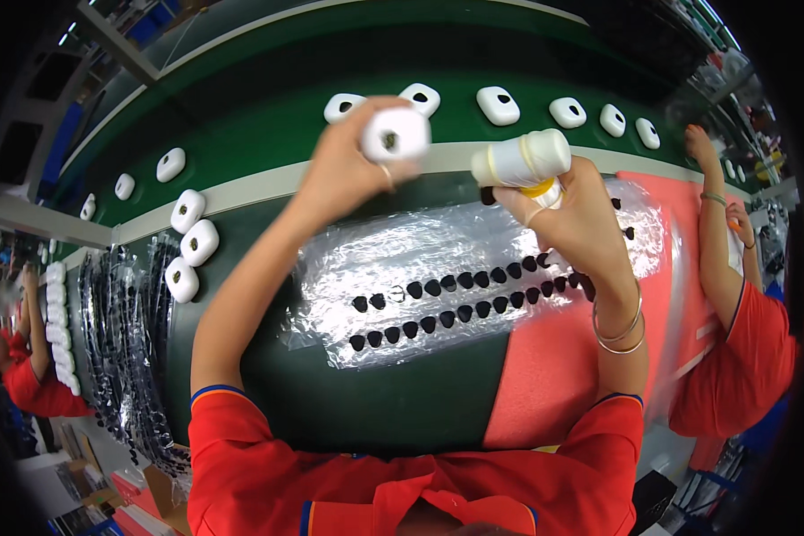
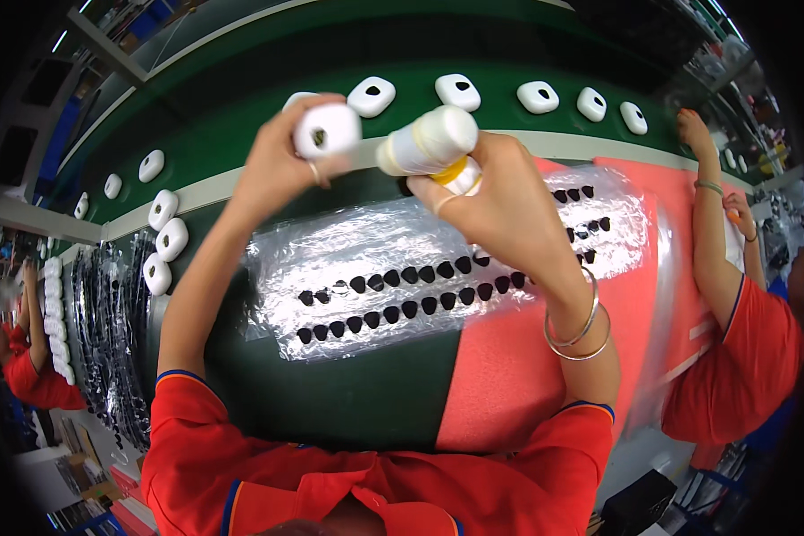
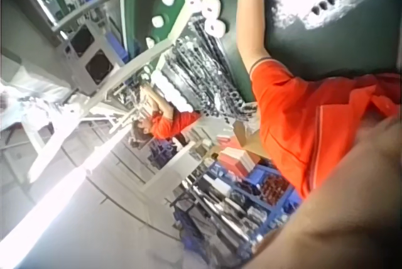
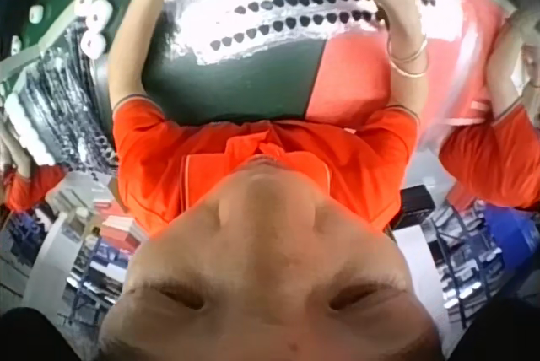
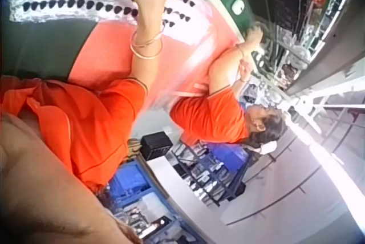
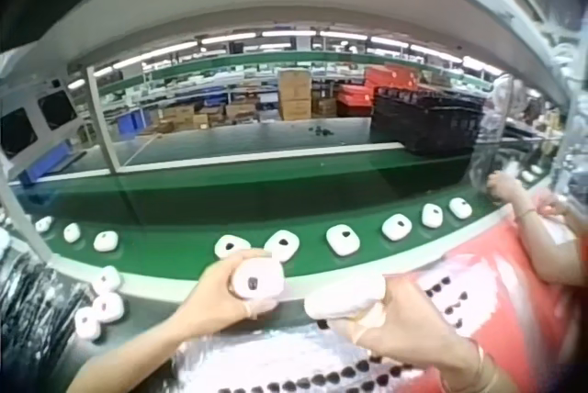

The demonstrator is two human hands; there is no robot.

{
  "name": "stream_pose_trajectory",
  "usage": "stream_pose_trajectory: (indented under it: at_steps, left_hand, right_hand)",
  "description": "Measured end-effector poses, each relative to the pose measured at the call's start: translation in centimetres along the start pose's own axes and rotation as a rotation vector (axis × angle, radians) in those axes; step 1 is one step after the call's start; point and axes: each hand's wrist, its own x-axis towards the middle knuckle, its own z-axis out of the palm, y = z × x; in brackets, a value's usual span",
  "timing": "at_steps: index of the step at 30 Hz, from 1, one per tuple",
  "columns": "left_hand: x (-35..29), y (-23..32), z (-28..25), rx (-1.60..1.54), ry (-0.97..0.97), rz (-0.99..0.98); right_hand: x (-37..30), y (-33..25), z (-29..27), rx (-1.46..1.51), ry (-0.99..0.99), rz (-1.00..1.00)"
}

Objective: Assembling small white plastic components on an industrial production line.

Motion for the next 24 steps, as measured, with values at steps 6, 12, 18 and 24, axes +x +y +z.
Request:
stream_pose_trajectory:
  at_steps: [6, 12, 18, 24]
  left_hand:
    - [-3.9, 3.3, 4.6, -0.274, -0.161, -0.107]
    - [-4.0, 3.6, 4.7, -0.359, -0.193, -0.140]
    - [-3.9, 3.9, 4.3, -0.527, -0.262, -0.276]
    - [-3.3, 3.5, 3.2, -0.504, -0.290, -0.216]
  right_hand:
    - [-0.2, 0.8, 1.9, -0.031, 0.063, -0.378]
    - [-0.4, 0.6, 1.7, -0.066, 0.006, -0.352]
    - [-0.5, 0.8, 1.7, -0.124, 0.020, -0.338]
    - [-0.7, -0.5, 1.6, 0.103, 0.210, -0.552]
